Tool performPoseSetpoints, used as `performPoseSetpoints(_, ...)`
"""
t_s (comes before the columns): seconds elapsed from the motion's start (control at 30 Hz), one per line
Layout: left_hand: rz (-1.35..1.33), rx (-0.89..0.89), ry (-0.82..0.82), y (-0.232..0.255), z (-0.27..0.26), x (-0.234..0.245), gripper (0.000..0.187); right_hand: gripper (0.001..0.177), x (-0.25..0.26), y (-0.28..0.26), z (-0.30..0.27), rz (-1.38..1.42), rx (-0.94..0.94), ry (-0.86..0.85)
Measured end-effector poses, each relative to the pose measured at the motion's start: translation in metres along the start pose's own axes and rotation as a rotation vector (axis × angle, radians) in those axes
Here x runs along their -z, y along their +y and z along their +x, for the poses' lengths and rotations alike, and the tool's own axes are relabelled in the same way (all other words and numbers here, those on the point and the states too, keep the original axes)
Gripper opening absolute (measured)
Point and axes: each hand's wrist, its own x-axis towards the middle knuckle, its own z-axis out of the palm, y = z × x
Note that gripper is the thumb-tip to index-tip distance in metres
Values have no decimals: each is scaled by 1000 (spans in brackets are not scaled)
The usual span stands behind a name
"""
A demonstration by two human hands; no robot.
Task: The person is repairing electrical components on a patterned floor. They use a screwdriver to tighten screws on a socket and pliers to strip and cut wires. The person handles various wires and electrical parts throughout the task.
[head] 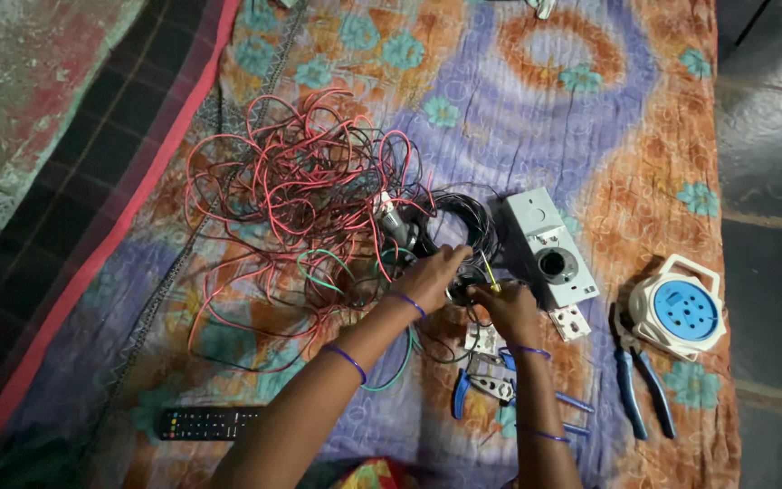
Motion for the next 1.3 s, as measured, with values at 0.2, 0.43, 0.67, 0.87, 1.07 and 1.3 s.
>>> performPoseSetpoints(0.2,403,-237,165,14,-13,3,51,48,-8,9,1,-250,100,57)
performPoseSetpoints(0.43,342,-227,367,13,-12,29,18,39,-20,-4,-14,-312,15,37)
performPoseSetpoints(0.67,143,-155,485,29,-3,54,20,45,-11,0,-18,-283,109,10)
performPoseSetpoints(0.87,114,-166,462,41,0,51,19,33,16,28,-20,85,-81,-11)
performPoseSetpoints(1.07,143,-153,419,25,4,5,13,32,16,39,-25,474,-318,-34)
performPoseSetpoints(1.3,78,267,63,1,10,-87,27,30,21,34,-30,489,-300,-92)
